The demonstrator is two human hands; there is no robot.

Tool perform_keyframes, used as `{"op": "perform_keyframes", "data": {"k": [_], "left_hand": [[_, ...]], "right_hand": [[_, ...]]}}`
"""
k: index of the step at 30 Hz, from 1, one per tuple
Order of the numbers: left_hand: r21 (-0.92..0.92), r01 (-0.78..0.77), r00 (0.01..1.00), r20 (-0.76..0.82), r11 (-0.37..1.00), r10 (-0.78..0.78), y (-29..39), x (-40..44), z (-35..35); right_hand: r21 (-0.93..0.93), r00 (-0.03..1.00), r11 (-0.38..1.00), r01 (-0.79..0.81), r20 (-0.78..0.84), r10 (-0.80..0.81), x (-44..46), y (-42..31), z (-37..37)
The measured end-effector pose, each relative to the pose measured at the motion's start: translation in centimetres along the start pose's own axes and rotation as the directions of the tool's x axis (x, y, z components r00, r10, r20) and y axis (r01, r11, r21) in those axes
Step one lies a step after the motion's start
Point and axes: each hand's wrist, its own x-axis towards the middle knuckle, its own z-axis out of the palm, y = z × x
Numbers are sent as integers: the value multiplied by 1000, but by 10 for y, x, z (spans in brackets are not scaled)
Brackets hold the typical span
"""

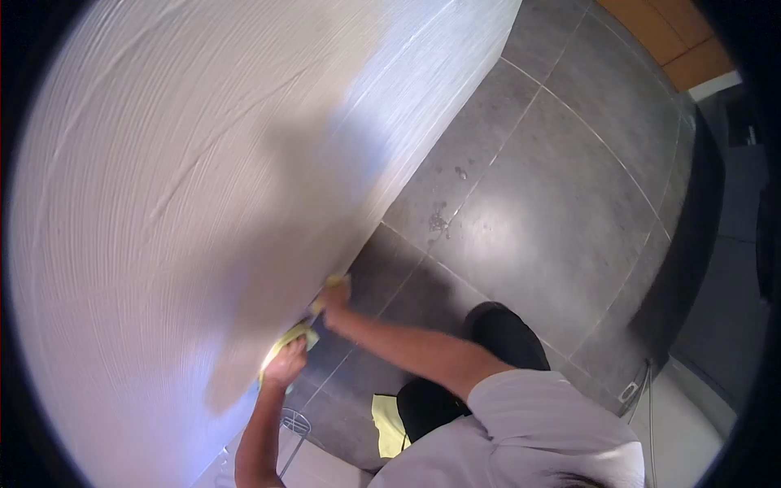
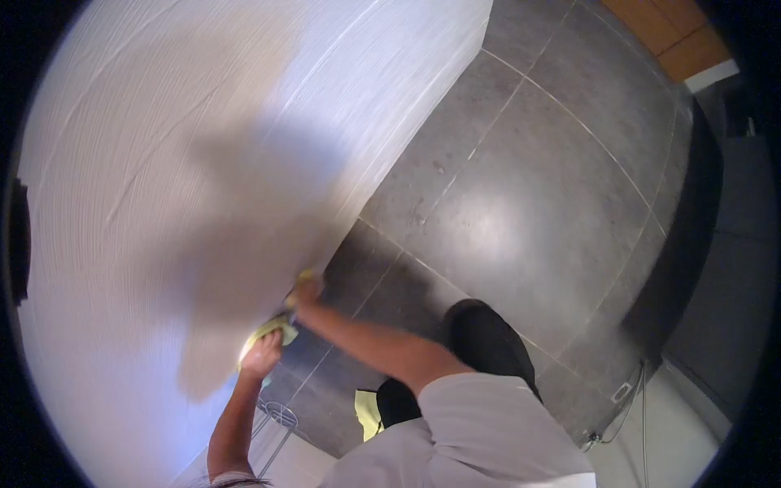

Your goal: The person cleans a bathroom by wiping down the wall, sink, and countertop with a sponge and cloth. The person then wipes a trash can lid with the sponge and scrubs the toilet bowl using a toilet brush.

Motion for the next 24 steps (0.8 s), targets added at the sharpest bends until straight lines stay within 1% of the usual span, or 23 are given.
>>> {"op": "perform_keyframes", "data": {"k": [1,2,3,5,6,7,8,9,10,11,12,13,14,15,16,17,18,19,20,21,22,23,24], "left_hand": [[72,55,985,-166,996,-43,-3,35,2],[129,123,940,-333,984,-74,-5,79,3],[-25,31,947,-319,999,-38,-11,128,-1],[-121,110,941,-307,987,-142,-37,238,-54],[-71,139,821,-549,988,-155,-53,280,-79],[-135,152,830,-521,979,-201,-61,324,-93],[-113,215,821,-517,970,-243,-72,352,-124],[-95,274,812,-510,957,-283,-78,365,-145],[-100,269,814,-509,958,-282,-72,372,-134],[-196,269,778,-532,943,-333,-68,377,-125],[-286,267,741,-550,920,-386,-66,382,-119],[-327,227,729,-568,917,-383,-61,370,-104],[-369,181,719,-583,912,-378,-47,344,-79],[-389,189,748,-538,902,-389,-26,320,-42],[-408,195,776,-492,892,-394,-2,289,-5],[-764,203,863,-156,613,-481,17,249,18],[-751,245,894,-69,613,-443,28,206,29],[-665,355,922,130,657,-366,52,135,71],[-843,397,857,200,362,-474,64,88,85],[-359,305,952,98,882,-290,72,50,93],[-278,362,927,207,890,-313,83,29,101],[-272,364,926,204,891,-317,82,30,99],[-240,323,927,276,916,-254,79,30,95]], "right_hand": [[240,999,970,28,17,-33,30,-44,-18],[435,995,897,83,7,-95,61,-101,-39],[535,986,830,156,-41,-159,84,-168,-63],[433,935,844,316,-294,-199,105,-308,-102],[450,883,759,470,-251,-397,132,-353,-125],[325,822,756,569,-250,-511,200,-394,-166],[246,740,706,664,-86,-667,147,-423,-165],[287,709,675,679,-22,-705,163,-431,-179],[333,674,646,687,42,-738,166,-440,-186],[339,699,636,693,-100,-708,172,-432,-182],[304,735,681,666,-116,-668,172,-409,-175],[269,768,723,636,-132,-626,168,-372,-166],[79,769,771,632,-187,-611,154,-328,-150],[45,842,841,539,-39,-537,132,-283,-141],[-200,849,852,484,-131,-512,159,-215,-128],[-118,983,978,170,87,-160,150,-156,-126],[29,927,990,137,350,-138,191,-44,-130],[7,949,994,109,296,-106,151,-8,-98],[-11,968,997,78,241,-73,106,26,-64],[-26,982,999,45,186,-39,60,58,-29],[-24,981,998,50,188,-45,56,42,-29],[-351,959,918,183,270,-88,56,21,-33],[-623,930,717,313,355,-97,61,-3,-40]]}}
